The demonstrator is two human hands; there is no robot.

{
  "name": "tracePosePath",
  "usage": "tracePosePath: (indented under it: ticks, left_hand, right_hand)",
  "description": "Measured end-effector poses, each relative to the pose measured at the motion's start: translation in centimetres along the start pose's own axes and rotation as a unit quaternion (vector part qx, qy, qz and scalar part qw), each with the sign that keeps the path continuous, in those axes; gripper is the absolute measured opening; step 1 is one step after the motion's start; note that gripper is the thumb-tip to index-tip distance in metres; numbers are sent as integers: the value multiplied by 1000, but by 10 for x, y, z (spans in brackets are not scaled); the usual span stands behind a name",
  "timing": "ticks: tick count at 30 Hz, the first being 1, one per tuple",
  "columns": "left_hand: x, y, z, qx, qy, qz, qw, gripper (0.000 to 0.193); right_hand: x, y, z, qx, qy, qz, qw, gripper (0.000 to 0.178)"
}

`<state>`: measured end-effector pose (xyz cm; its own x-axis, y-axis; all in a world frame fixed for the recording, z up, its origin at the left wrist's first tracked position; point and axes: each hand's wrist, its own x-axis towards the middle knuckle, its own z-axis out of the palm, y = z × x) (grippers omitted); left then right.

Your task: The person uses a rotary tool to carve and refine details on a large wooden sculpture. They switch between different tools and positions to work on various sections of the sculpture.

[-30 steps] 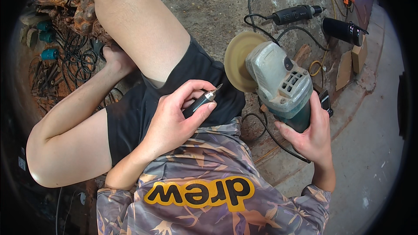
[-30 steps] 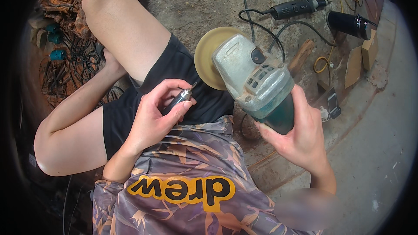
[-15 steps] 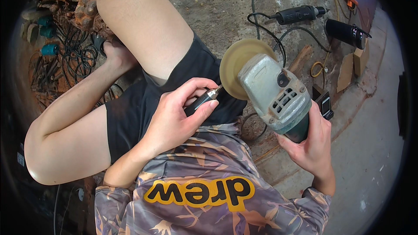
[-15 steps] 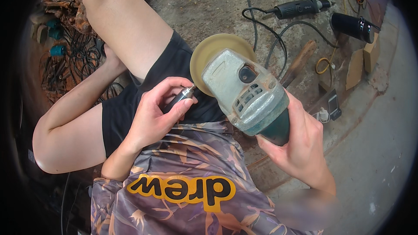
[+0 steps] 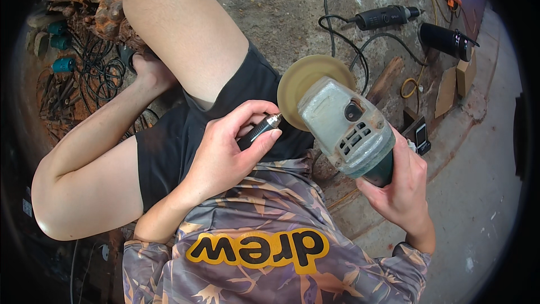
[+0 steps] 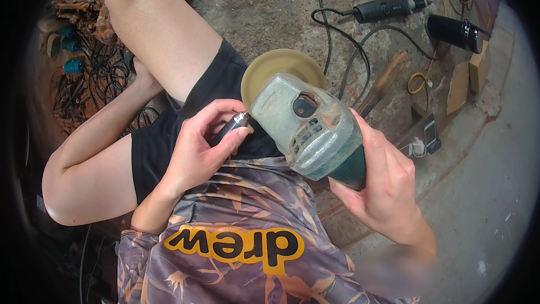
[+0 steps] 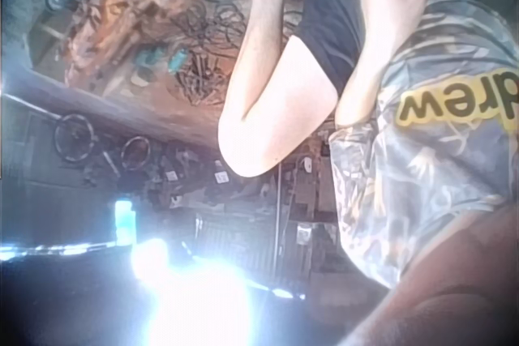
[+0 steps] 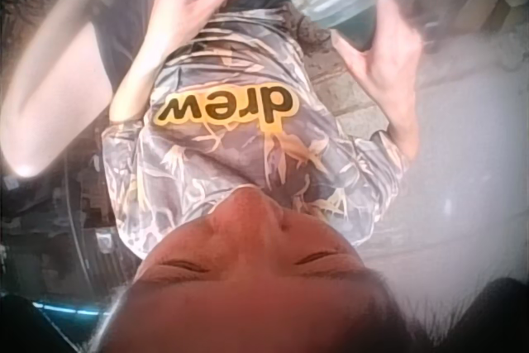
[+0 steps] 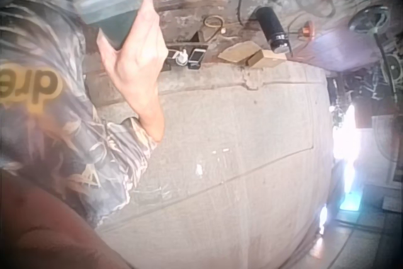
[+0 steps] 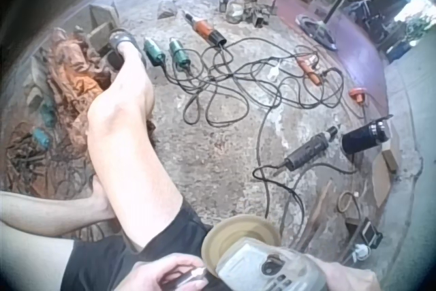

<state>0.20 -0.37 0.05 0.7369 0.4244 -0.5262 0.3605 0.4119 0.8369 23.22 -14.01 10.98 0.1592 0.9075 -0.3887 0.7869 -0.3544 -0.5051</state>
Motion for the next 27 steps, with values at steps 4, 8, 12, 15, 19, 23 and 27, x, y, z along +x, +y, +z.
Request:
tracePosePath:
  ticks: [4, 8, 12, 15, 19, 23, 27]
  left_hand:
    - [-1, -1, 1, 9, 6, 2, 1000, 27]
    - [-1, 1, 1, 26, 13, 7, 1000, 27]
    - [0, 2, 2, 23, 16, -2, 1000, 27]
    - [0, 5, 2, 13, 20, -18, 1000, 26]
    - [-1, 4, 2, 16, 21, -18, 999, 26]
    - [1, 0, 4, 16, 19, 3, 1000, 26]
    - [0, 1, 3, 29, 20, 0, 999, 27]
  right_hand:
    - [1, 1, 1, 28, 1, 33, 999, 73]
    - [1, 6, 1, 90, -11, 91, 992, 76]
    - [-1, 5, -2, 69, -6, 85, 994, 73]
    - [-2, 4, -4, 17, 4, 30, 999, 74]
    - [-2, 5, -2, -10, 5, -4, 1000, 76]
    - [-1, 5, -3, -10, -9, -4, 1000, 76]
    - [1, 4, -2, 23, -15, 33, 999, 73]
